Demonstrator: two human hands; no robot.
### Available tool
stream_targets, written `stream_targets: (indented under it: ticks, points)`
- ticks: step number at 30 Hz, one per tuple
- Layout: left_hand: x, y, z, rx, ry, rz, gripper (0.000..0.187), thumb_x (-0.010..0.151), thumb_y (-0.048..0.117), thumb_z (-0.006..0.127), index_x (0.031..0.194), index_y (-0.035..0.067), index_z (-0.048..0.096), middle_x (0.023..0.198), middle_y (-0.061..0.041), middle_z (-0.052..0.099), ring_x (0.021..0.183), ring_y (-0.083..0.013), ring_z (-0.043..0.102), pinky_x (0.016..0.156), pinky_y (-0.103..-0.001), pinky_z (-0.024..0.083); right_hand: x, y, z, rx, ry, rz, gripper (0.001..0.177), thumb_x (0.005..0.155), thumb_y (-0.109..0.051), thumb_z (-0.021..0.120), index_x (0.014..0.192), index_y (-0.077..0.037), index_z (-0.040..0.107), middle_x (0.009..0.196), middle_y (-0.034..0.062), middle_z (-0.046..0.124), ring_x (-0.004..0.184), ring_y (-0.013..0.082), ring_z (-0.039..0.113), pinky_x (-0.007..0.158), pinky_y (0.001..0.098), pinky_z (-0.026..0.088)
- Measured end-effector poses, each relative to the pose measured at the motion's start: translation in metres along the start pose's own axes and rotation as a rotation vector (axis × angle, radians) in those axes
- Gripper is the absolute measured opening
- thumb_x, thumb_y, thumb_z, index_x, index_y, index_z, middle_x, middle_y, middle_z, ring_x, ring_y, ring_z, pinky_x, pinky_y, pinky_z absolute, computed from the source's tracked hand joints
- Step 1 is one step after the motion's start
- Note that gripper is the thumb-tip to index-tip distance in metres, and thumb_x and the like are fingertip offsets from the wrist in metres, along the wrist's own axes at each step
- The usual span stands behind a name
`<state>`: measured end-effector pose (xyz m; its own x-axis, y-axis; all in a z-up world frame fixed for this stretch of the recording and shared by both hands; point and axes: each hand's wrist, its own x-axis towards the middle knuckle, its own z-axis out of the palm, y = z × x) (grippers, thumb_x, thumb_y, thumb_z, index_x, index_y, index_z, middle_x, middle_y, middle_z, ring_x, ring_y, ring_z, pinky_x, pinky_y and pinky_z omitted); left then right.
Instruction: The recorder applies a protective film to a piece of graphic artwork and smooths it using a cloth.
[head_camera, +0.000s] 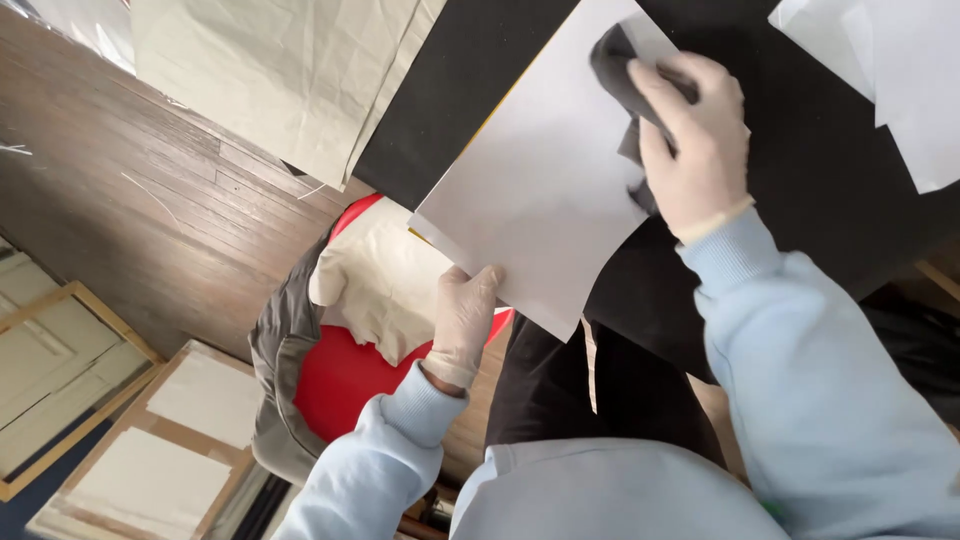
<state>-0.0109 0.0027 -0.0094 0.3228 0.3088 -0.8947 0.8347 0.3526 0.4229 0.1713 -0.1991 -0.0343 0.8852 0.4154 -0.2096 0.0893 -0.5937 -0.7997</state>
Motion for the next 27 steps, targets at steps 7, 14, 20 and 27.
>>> stream_targets:
  ticks: [7,14,20,27]
  points:
    - [0.003,-0.008,-0.001,-0.042,-0.012,-0.018,0.032,0.088,0.008,0.061,0.107,-0.019,0.065,0.091,-0.015,0.07,0.08,-0.0152,0.062,0.074,-0.03,0.054,0.001,-0.003,0.041,-0.422,-0.008,-0.225,0.05,0.102,0.002,0.066,0.151,-0.009,0.061,0.143,0.0123,0.053,0.121,0.035,0.051,0.105,0.044,0.052]
    - [0.008,-0.001,0.004,-0.142,-0.073,0.007,0.031,0.088,0.006,0.058,0.106,-0.019,0.064,0.092,-0.015,0.07,0.079,-0.0151,0.064,0.075,-0.029,0.056,-0.004,-0.018,0.063,-0.458,-0.128,-0.308,0.052,0.098,0.003,0.067,0.149,-0.01,0.062,0.137,0.0127,0.056,0.114,0.0356,0.057,0.096,0.0435,0.053]
    - [0.018,-0.011,0.002,-0.23,-0.057,-0.006,0.032,0.087,0.004,0.057,0.11,-0.017,0.062,0.096,-0.016,0.073,0.083,-0.0183,0.071,0.078,-0.028,0.059,0.024,-0.012,0.024,-0.15,-0.047,-0.386,0.046,0.092,0.009,0.068,0.133,-0.011,0.07,0.133,0.0068,0.059,0.12,0.0306,0.061,0.101,0.0411,0.055]
    - [0.02,-0.011,-0.003,-0.15,-0.051,0.003,0.034,0.087,0.008,0.058,0.111,-0.015,0.061,0.094,-0.012,0.071,0.08,-0.0142,0.067,0.073,-0.029,0.058,0.038,-0.012,0.046,-0.488,0.072,-0.343,0.052,0.093,0.01,0.07,0.142,-0.009,0.069,0.138,0.0087,0.056,0.116,0.0328,0.055,0.098,0.0403,0.056]
